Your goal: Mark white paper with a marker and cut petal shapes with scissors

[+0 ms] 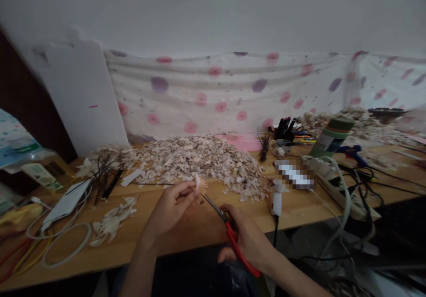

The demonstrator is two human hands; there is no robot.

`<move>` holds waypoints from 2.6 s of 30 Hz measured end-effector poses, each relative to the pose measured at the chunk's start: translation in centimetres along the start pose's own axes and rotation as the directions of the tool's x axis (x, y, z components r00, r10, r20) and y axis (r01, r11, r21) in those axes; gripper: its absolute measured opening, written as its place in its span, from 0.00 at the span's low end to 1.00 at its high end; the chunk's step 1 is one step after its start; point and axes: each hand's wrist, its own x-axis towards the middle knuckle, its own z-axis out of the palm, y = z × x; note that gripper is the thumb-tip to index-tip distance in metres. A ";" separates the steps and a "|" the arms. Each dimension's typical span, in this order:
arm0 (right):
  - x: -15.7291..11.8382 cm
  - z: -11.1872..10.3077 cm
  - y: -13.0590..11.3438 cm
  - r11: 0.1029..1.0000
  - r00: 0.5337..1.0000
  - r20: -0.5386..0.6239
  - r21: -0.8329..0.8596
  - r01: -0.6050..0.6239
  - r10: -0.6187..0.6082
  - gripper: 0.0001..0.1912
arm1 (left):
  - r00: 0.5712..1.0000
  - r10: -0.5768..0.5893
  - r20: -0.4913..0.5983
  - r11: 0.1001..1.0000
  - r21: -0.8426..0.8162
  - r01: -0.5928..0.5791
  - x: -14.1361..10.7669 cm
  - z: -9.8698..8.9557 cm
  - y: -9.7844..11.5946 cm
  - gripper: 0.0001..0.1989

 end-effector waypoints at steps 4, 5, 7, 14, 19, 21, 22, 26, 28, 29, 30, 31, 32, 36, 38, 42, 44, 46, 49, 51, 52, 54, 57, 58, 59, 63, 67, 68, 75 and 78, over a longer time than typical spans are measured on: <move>0.0 0.0 0.0 1.000 1.000 0.012 -0.029 -0.006 0.007 0.53 | 1.000 0.002 -0.020 1.000 -0.022 -0.003 0.0 -0.1 -0.1 0.12; 0.0 0.0 0.0 0.999 1.000 0.014 -0.032 -0.002 0.003 0.53 | 1.000 0.001 -0.024 1.000 -0.023 -0.001 0.0 -0.1 0.0 0.12; -0.1 0.0 0.0 1.000 1.000 0.019 -0.027 0.009 -0.009 0.53 | 1.000 0.005 -0.026 1.000 -0.017 -0.006 0.0 -0.2 0.1 0.12; 0.0 0.2 0.2 1.000 0.999 0.031 -0.015 0.019 -0.018 0.53 | 1.000 0.008 -0.020 0.999 -0.031 -0.009 -0.2 -0.2 1.1 0.12; 0.0 0.2 0.2 1.000 0.999 0.020 0.002 0.028 -0.028 0.53 | 0.997 -0.005 0.073 0.999 -0.046 0.008 -0.2 -0.2 1.0 0.14; 0.0 0.2 0.2 0.999 0.999 0.021 0.006 0.032 -0.032 0.52 | 0.995 -0.008 0.103 0.999 -0.046 0.013 -0.2 -0.2 0.8 0.15; 0.0 0.1 0.1 0.999 0.999 0.019 0.003 0.033 -0.033 0.52 | 0.994 -0.009 0.109 0.999 -0.042 0.014 -0.2 -0.2 0.7 0.15; 0.0 -0.1 -0.1 1.000 0.999 0.015 0.005 0.030 -0.030 0.51 | 0.993 -0.007 0.117 1.000 -0.020 0.009 -0.2 -0.1 0.7 0.16; 0.0 -0.1 -0.2 1.000 1.000 0.017 0.020 0.021 -0.021 0.50 | 0.993 -0.003 0.120 1.000 -0.011 0.005 -0.1 -0.1 1.0 0.17; 0.1 -0.1 -0.2 1.000 1.000 0.017 0.022 0.013 -0.014 0.50 | 0.993 -0.003 0.121 1.000 -0.008 0.004 -0.1 -0.1 1.1 0.18; 0.1 -0.1 -0.3 1.000 1.000 0.015 0.018 0.005 -0.006 0.50 | 0.993 -0.002 0.120 1.000 -0.007 0.003 0.0 -0.1 1.1 0.18; 0.1 -0.1 -0.3 1.000 1.000 0.015 0.010 -0.002 0.001 0.49 | 0.993 0.000 0.119 1.000 -0.008 0.001 0.0 0.0 1.2 0.19; 0.1 0.0 -0.3 1.000 1.000 0.013 0.001 -0.007 0.007 0.49 | 0.993 0.001 0.118 1.000 -0.008 0.000 0.0 0.0 1.2 0.19; 0.1 0.2 0.0 1.000 1.000 -0.002 -0.017 -0.008 0.008 0.45 | 0.992 -0.021 0.123 1.000 0.002 0.021 0.0 0.0 1.0 0.19; 0.0 0.3 0.3 1.000 1.000 -0.007 -0.013 -0.006 0.006 0.44 | 0.992 -0.029 0.122 1.000 0.009 0.028 -0.1 -0.1 0.9 0.19; 0.1 0.3 0.5 1.000 1.000 -0.015 -0.027 -0.005 0.005 0.43 | 0.993 -0.038 0.113 0.999 0.021 0.036 -0.1 -0.1 0.8 0.20; 0.1 0.2 0.5 0.999 1.000 -0.022 -0.035 0.006 -0.006 0.42 | 0.993 -0.039 0.116 0.999 0.020 0.037 -0.1 -0.1 0.9 0.20; 0.1 0.2 0.5 0.999 1.000 -0.024 -0.039 0.006 -0.007 0.43 | 0.993 -0.032 0.110 0.999 0.024 0.029 0.0 -0.1 0.8 0.20; 0.1 0.2 0.4 0.998 0.999 -0.030 -0.060 -0.017 0.015 0.45 | 0.995 -0.030 0.096 0.999 0.036 0.027 0.0 -0.2 0.7 0.19; 0.1 0.2 0.3 0.997 0.999 -0.035 -0.068 -0.024 0.022 0.44 | 0.995 -0.035 0.089 0.999 0.034 0.032 0.0 -0.2 0.7 0.18; 0.1 0.2 0.3 0.998 0.999 -0.037 -0.065 -0.024 0.022 0.44 | 0.996 -0.038 0.086 0.999 0.030 0.035 -0.1 -0.2 0.7 0.17; 0.2 0.2 0.2 0.998 0.999 -0.041 -0.062 -0.026 0.024 0.43 | 0.995 -0.044 0.086 0.999 0.026 0.042 -0.1 -0.1 0.7 0.17; 0.2 0.1 0.2 0.996 0.999 -0.048 -0.080 -0.030 0.026 0.43 | 0.995 -0.045 0.090 0.999 0.029 0.042 0.0 -0.1 0.8 0.17; 0.2 0.1 0.2 0.996 0.999 -0.049 -0.088 -0.026 0.022 0.43 | 0.995 -0.047 0.092 0.999 0.030 0.044 0.0 -0.1 0.8 0.17; 0.2 0.1 0.2 0.995 0.999 -0.050 -0.096 -0.022 0.017 0.43 | 0.994 -0.050 0.093 0.998 0.032 0.048 0.0 -0.2 0.7 0.18; 0.2 0.1 0.3 0.988 0.998 -0.056 -0.149 -0.031 0.023 0.43 | 0.992 -0.059 0.110 0.998 0.030 0.056 0.1 -0.5 0.3 0.16; 0.2 0.2 0.3 0.985 0.998 -0.053 -0.167 -0.038 0.029 0.43 | 0.995 -0.055 0.089 0.998 0.038 0.052 0.0 -0.7 0.3 0.12; 0.2 0.2 0.3 0.985 0.998 -0.054 -0.169 -0.035 0.026 0.43 | 0.995 -0.052 0.089 0.998 0.043 0.048 0.0 -0.7 0.4 0.11; 0.2 0.1 0.2 0.991 0.998 -0.053 -0.134 -0.029 0.022 0.42 | 0.997 -0.024 0.072 0.997 0.080 0.018 0.0 -0.7 0.7 0.10; 0.3 0.1 0.2 0.993 0.998 -0.053 -0.113 -0.025 0.019 0.41 | 0.998 -0.021 0.063 0.996 0.090 0.015 -0.1 -0.7 0.7 0.10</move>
